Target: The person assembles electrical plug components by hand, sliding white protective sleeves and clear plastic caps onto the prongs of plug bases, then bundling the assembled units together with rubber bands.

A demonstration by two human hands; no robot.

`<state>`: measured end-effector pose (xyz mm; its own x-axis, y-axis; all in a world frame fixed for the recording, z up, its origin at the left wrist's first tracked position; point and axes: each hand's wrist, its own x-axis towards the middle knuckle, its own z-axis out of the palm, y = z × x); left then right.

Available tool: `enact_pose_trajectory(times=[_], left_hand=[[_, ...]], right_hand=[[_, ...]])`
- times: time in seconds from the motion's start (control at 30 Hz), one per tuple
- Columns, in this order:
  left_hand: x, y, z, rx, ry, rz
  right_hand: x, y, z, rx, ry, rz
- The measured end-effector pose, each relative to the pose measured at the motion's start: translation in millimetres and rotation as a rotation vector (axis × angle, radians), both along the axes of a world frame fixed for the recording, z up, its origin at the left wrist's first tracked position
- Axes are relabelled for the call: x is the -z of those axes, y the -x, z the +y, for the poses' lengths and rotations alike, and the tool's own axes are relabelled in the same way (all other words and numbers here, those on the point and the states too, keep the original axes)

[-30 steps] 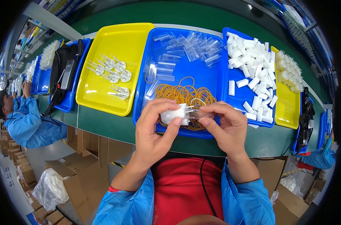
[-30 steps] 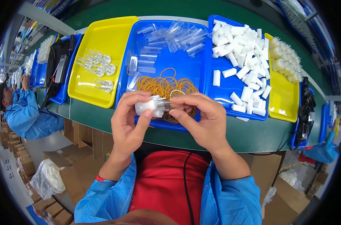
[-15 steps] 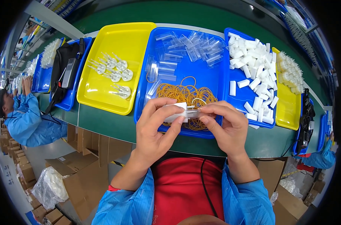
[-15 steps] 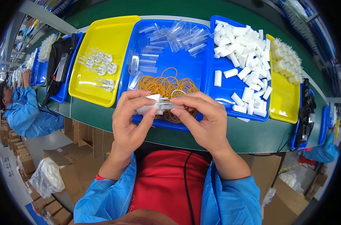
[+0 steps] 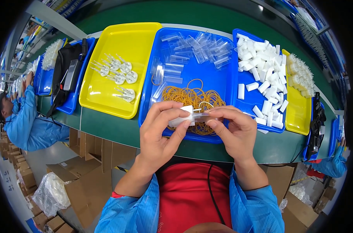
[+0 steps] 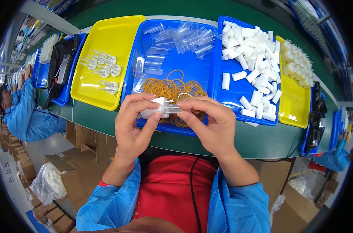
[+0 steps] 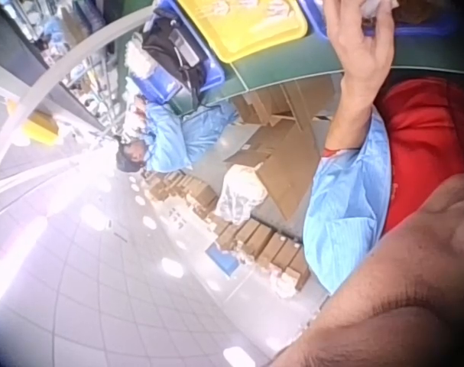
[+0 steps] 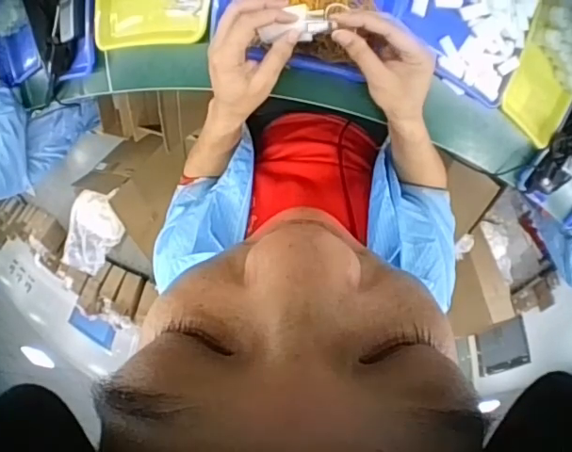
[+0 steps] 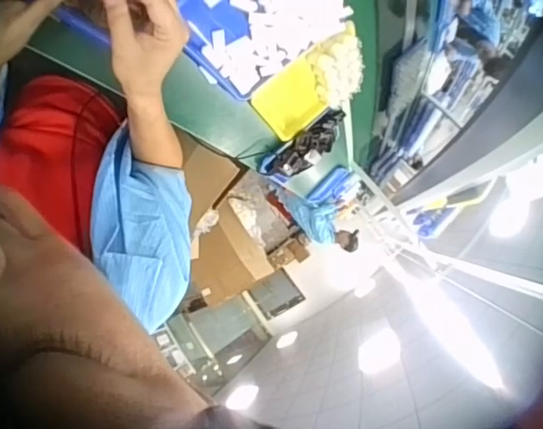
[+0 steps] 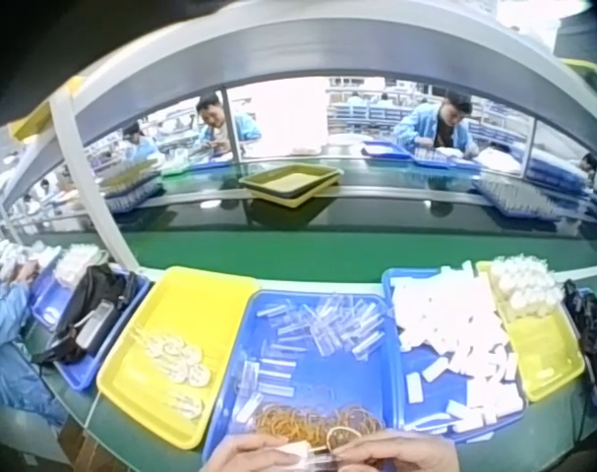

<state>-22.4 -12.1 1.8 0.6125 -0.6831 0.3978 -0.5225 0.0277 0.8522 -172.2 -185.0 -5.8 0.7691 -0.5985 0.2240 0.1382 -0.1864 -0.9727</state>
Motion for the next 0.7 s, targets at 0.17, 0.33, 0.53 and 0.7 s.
enact_pose_trajectory(times=[0.17, 0.33, 0.53, 0.7], left_hand=[[-1.2, -0.7, 0.7, 0.0, -0.024, -0.056], [-3.9, -0.1, 2.0, 0.015, -0.055, -0.077], [-1.0, -0.7, 1.8, 0.006, -0.039, -0.104], [0.5, -0.8, 1.8, 0.047, -0.032, -0.123]], right_hand=[[-3.0, -0.2, 4.4, 0.029, -0.032, 0.015], [-1.7, 0.2, 3.7, 0.05, -0.084, 0.015], [-12.2, -0.9, -7.6, -0.035, 0.165, 0.136], [-12.6, 0.7, -11.9, -0.119, -0.269, 0.183]])
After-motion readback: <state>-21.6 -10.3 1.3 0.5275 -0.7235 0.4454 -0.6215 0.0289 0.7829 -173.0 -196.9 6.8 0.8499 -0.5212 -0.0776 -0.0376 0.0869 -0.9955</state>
